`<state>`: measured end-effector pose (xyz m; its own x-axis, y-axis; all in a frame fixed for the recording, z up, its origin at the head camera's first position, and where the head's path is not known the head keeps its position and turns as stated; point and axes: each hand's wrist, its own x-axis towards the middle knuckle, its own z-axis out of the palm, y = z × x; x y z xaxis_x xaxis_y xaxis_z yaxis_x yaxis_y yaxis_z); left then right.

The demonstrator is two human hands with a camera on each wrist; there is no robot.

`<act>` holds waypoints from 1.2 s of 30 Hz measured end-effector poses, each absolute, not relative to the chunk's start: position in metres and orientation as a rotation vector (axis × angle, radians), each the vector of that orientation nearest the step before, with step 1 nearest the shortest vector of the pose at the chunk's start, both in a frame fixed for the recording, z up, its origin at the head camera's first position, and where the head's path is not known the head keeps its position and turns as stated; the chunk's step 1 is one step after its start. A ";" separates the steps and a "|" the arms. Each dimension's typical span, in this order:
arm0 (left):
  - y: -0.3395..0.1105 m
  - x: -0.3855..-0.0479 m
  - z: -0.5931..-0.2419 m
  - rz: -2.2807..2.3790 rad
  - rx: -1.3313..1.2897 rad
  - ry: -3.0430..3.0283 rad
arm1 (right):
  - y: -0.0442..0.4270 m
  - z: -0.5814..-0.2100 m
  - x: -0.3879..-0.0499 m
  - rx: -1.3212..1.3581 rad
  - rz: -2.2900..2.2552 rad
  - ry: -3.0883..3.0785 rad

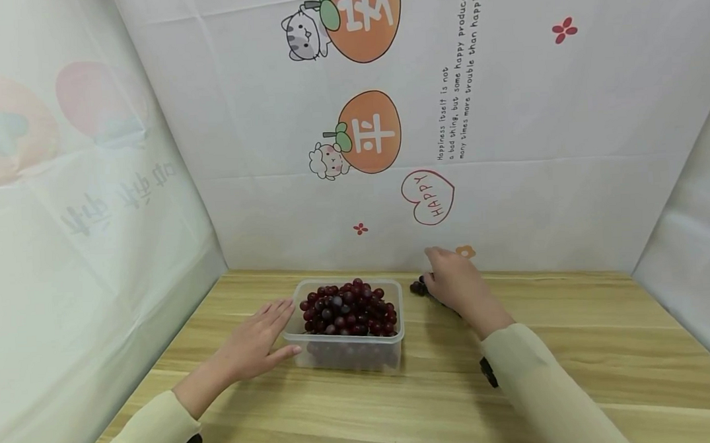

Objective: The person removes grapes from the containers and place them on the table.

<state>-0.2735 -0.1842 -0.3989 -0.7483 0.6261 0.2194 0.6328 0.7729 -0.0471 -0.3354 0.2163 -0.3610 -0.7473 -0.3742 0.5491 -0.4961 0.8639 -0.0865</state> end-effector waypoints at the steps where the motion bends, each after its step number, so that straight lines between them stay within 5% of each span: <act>1: -0.184 -0.273 -0.399 -0.046 -0.988 -2.746 | 0.212 -0.359 -0.335 0.649 0.311 -2.485; 36: -0.182 -0.276 -0.403 -0.008 -0.971 -2.685 | 0.126 -0.360 -0.321 1.125 0.183 -2.522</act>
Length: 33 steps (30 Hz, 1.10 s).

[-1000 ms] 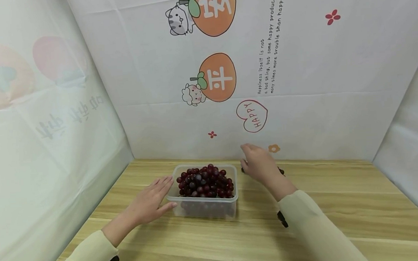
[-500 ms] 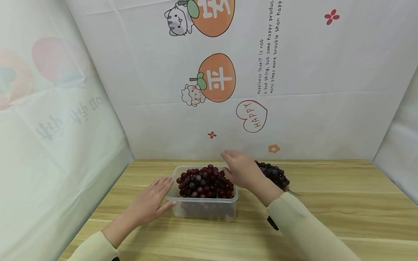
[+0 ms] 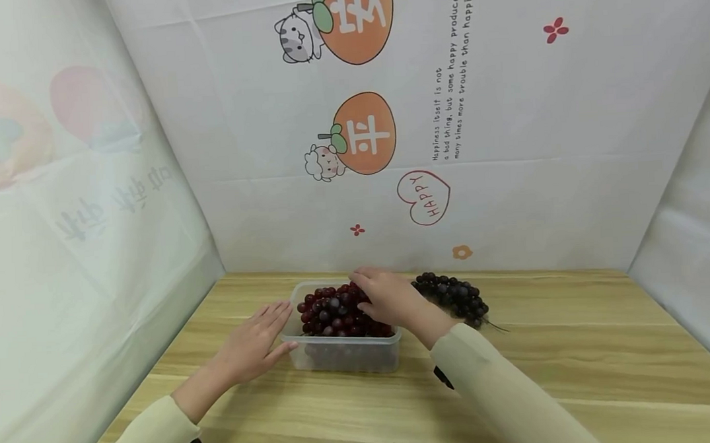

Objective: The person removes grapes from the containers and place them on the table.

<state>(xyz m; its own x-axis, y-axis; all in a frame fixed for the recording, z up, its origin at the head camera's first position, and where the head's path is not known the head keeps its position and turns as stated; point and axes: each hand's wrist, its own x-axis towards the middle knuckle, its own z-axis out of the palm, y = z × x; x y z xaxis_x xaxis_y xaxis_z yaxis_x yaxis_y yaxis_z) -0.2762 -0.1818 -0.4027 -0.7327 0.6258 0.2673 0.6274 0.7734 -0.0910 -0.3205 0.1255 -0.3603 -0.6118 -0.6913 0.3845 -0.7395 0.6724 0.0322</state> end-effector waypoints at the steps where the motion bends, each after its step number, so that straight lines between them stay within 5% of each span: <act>1: -0.182 -0.276 -0.403 -0.005 -0.970 -2.685 | 0.124 -0.361 -0.322 1.132 0.183 -2.526; 33: -0.183 -0.276 -0.405 0.002 -0.958 -2.653 | 0.088 -0.371 -0.333 1.147 -0.134 -2.741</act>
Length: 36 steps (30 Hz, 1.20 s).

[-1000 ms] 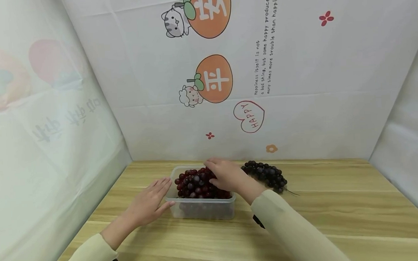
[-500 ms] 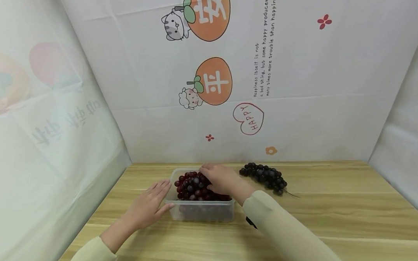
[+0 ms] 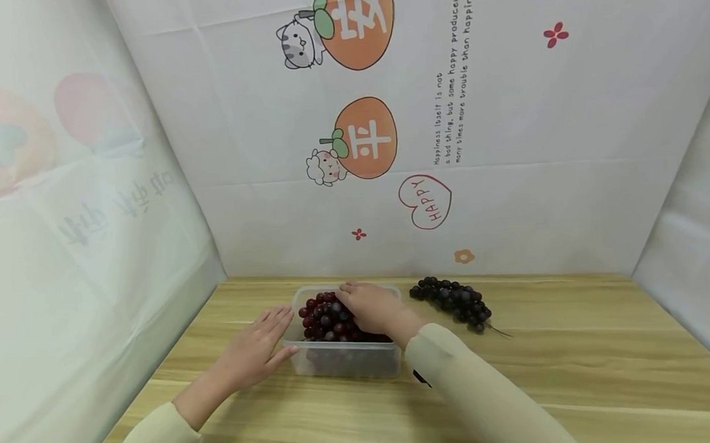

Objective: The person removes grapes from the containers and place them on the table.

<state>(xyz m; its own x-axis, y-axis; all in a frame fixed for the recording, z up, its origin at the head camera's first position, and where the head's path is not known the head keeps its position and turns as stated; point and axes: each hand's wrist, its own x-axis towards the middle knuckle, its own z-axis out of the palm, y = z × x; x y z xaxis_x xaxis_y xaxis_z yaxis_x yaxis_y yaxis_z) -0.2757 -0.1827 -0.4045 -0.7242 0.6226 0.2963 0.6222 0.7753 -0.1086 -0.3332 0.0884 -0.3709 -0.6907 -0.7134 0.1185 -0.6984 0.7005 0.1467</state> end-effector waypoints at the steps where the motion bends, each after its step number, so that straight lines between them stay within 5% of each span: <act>1: -0.183 -0.276 -0.405 -0.001 -0.960 -2.650 | 0.088 -0.371 -0.333 1.142 -0.140 -2.746; 36: -0.180 -0.274 -0.405 -0.040 -0.951 -2.651 | 0.073 -0.373 -0.334 1.040 -0.350 -2.677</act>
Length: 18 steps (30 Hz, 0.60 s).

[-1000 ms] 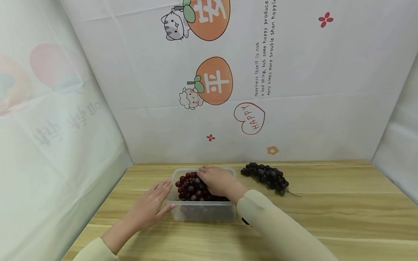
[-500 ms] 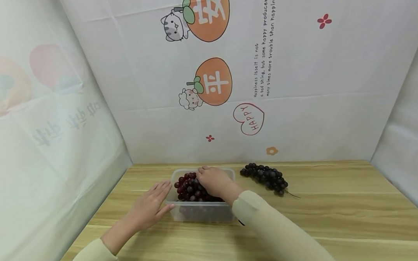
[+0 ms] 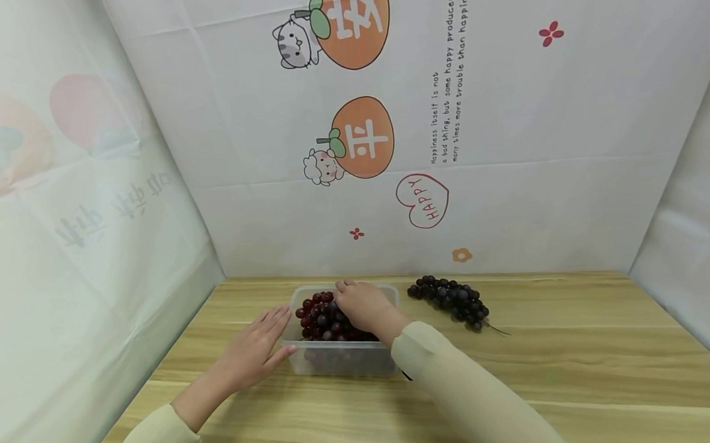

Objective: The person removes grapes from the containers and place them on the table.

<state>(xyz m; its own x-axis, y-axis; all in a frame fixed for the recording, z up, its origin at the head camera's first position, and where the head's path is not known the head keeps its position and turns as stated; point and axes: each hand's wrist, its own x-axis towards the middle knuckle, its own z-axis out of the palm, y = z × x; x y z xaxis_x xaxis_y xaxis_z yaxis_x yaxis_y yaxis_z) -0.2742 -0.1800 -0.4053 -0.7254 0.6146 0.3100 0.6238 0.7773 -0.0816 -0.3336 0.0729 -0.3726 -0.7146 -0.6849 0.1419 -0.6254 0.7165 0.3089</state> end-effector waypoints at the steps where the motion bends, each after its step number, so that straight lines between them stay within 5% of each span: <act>1: -0.180 -0.274 -0.405 -0.040 -0.952 -2.648 | 0.073 -0.373 -0.334 1.048 -0.359 -2.661; 18: -0.180 -0.274 -0.405 -0.025 -0.936 -2.666 | 0.081 -0.375 -0.339 1.158 -0.291 -2.436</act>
